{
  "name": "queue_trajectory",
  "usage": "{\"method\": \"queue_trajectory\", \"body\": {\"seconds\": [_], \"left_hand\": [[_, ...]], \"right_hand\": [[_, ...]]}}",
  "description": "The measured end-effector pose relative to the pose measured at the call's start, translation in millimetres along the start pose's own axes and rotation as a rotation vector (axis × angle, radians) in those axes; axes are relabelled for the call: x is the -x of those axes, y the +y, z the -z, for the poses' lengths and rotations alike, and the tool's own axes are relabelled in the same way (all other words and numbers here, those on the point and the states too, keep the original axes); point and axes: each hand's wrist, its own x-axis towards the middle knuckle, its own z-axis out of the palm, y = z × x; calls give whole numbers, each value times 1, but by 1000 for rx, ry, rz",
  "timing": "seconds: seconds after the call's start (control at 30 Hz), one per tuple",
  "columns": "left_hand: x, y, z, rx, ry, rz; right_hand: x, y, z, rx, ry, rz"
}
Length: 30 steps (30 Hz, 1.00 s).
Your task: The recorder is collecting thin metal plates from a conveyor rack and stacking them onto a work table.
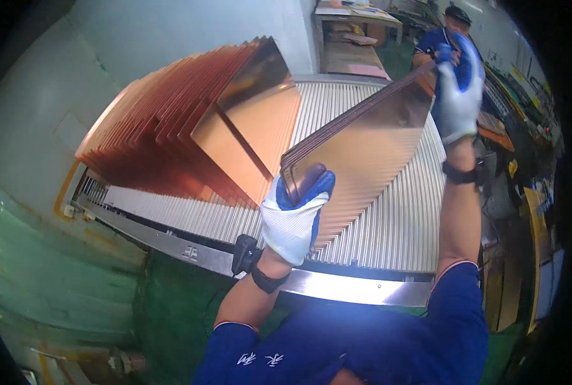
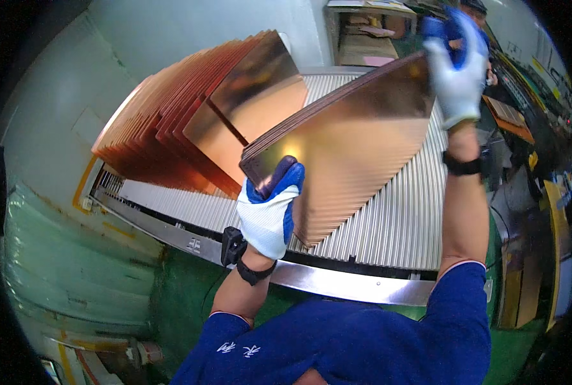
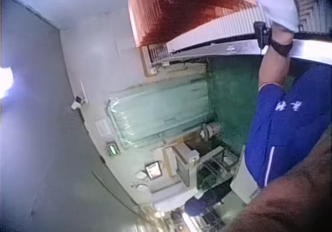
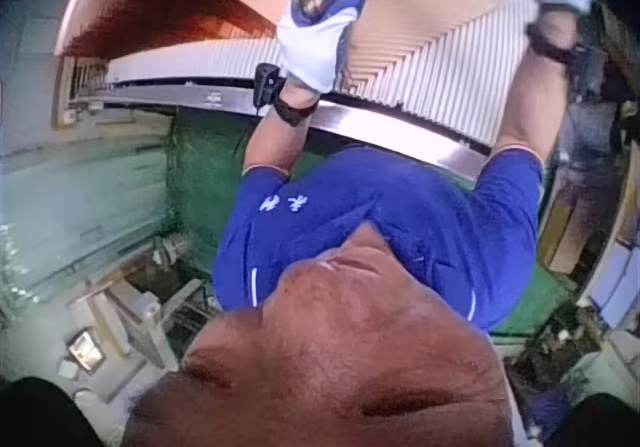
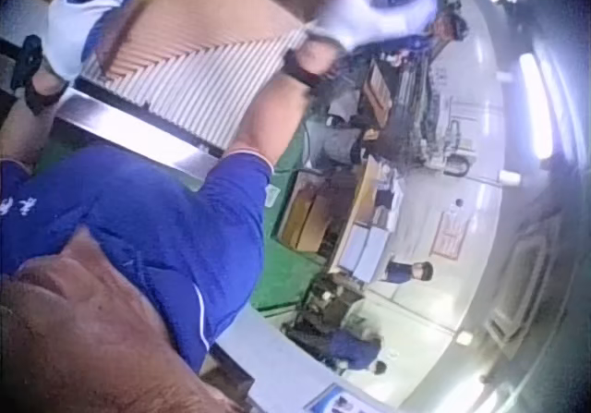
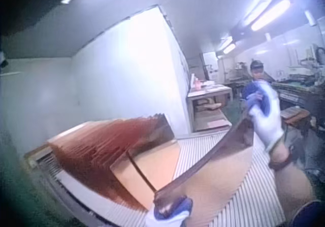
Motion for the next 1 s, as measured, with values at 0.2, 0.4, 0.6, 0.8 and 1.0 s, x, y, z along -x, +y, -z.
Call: {"method": "queue_trajectory", "body": {"seconds": [0.2, 0.4, 0.6, 0.8, 1.0], "left_hand": [[-1, 10, 7, -185, -32, 64], [-53, -1, 117, -253, 482, -562], [-92, -29, 134, -630, 741, -386], [-130, -44, 97, -691, 699, -549], [-200, -86, 99, -573, 585, -463]], "right_hand": [[27, 139, 14, -853, -264, -1143], [53, 178, 22, -1039, -180, -1111], [48, 170, 19, -1034, -122, -1130], [39, 164, 26, -957, -259, -1103], [43, 172, 13, -918, -156, -1075]]}}
